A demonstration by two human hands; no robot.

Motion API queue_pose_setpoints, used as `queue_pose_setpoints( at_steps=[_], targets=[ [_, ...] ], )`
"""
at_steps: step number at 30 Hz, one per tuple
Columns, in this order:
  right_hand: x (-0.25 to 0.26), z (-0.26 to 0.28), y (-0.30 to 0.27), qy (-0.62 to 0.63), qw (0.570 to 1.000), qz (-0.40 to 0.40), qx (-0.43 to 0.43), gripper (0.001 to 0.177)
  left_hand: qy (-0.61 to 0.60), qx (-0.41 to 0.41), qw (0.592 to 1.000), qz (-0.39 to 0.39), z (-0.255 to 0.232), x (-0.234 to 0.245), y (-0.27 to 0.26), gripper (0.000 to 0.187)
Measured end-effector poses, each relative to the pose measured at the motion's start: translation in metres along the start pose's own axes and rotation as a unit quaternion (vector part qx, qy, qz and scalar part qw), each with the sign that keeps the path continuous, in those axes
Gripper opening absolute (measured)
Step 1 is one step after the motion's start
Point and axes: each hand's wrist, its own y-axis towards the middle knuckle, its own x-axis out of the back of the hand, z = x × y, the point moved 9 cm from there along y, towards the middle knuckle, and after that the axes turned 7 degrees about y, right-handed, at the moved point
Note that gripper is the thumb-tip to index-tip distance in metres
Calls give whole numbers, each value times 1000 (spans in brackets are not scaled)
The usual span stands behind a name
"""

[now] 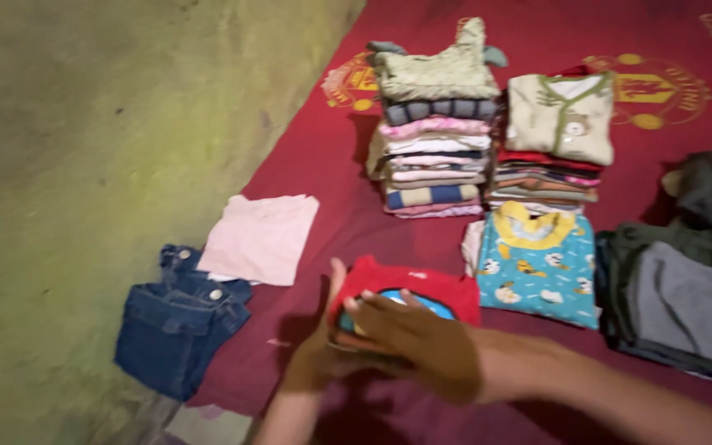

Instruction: Folding and stacking various children's and baby's clothes on a bed.

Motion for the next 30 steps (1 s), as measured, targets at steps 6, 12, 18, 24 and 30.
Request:
queue_pose_setpoints(
  at_steps=[6, 12, 18, 24, 30],
  targets=[
    [55, 22, -70, -354, 930, 64, 71, 75, -153, -81, 960, 219, -31, -89, 98, 78],
    [76, -77, -126, -485, 874, -7, 34, 67, 114, -215, 969, 36, -63, -75, 227, 40],
    [59, -120, -143, -430, 903, 11, -15, 73, 222, -298, 918, -137, -72, -48, 238, 41],
    [57, -125, -146, -371, 926, 29, -55, 85, 274, -371, 872, -166, -74, -43, 232, 45],
    [74, -101, -131, -340, 916, 39, -208, 101, 347, -349, 818, -297, -68, -35, 204, 56]
  ],
)
